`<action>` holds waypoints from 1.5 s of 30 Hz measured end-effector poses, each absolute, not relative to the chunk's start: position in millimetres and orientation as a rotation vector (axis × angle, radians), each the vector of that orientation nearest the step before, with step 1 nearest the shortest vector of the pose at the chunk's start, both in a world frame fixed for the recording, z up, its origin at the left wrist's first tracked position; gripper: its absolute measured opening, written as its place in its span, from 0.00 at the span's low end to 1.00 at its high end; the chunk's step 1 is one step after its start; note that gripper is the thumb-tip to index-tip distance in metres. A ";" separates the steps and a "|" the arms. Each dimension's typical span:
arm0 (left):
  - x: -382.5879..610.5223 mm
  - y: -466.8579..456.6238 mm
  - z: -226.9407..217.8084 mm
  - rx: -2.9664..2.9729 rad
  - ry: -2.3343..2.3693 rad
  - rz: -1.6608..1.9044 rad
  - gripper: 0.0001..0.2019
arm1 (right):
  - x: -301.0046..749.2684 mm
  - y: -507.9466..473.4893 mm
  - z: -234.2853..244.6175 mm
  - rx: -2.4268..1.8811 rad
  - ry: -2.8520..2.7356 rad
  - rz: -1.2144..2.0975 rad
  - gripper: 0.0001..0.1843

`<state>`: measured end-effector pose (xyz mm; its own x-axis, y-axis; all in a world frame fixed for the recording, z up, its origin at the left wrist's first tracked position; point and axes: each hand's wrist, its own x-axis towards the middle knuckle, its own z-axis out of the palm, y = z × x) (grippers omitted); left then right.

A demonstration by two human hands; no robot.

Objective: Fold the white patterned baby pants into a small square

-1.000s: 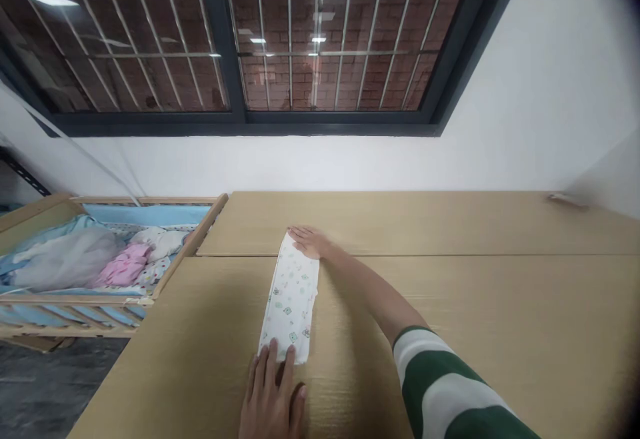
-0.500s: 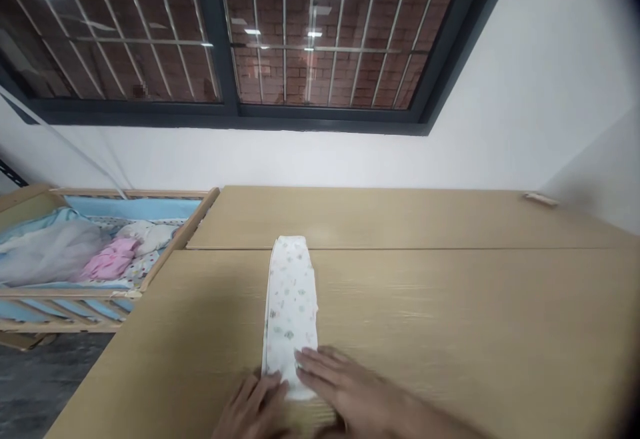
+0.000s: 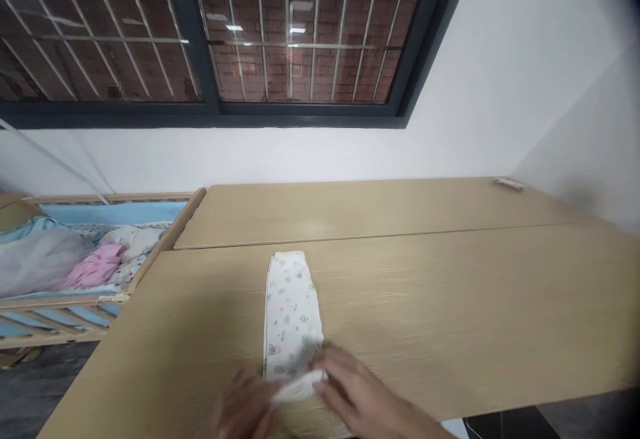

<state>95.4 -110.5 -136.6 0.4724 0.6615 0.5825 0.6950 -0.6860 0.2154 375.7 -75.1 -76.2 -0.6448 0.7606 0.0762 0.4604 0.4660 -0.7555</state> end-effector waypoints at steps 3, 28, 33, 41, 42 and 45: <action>92.1 -53.4 -107.0 -2.650 -1.478 -1.203 0.11 | 366.2 -25.9 -53.9 -1.053 -2.189 0.957 0.14; 161.2 -48.5 -177.1 -2.299 -1.608 -0.567 0.21 | 310.5 60.0 -90.9 -0.393 -2.834 0.737 0.31; 159.1 -44.7 -187.8 -2.238 -1.648 -0.546 0.25 | 308.8 94.4 -126.7 -0.486 -2.913 0.720 0.32; 160.9 -43.6 -181.5 -2.198 -1.635 -0.579 0.27 | 319.3 194.8 -129.1 -0.905 -2.829 0.470 0.34; 158.6 -41.8 -180.6 -2.206 -1.637 -0.588 0.25 | 319.4 196.4 -129.1 -0.909 -2.811 0.455 0.35; 142.4 -29.8 -176.7 -2.313 -1.600 -0.612 0.19 | 322.4 183.1 -124.9 -0.899 -2.728 0.386 0.34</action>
<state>142.4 -29.8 -176.7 0.3039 0.8225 0.4807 0.9334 -0.3581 0.0228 322.4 183.1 -124.9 -0.7810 0.6073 0.1459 0.5431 0.7757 -0.3216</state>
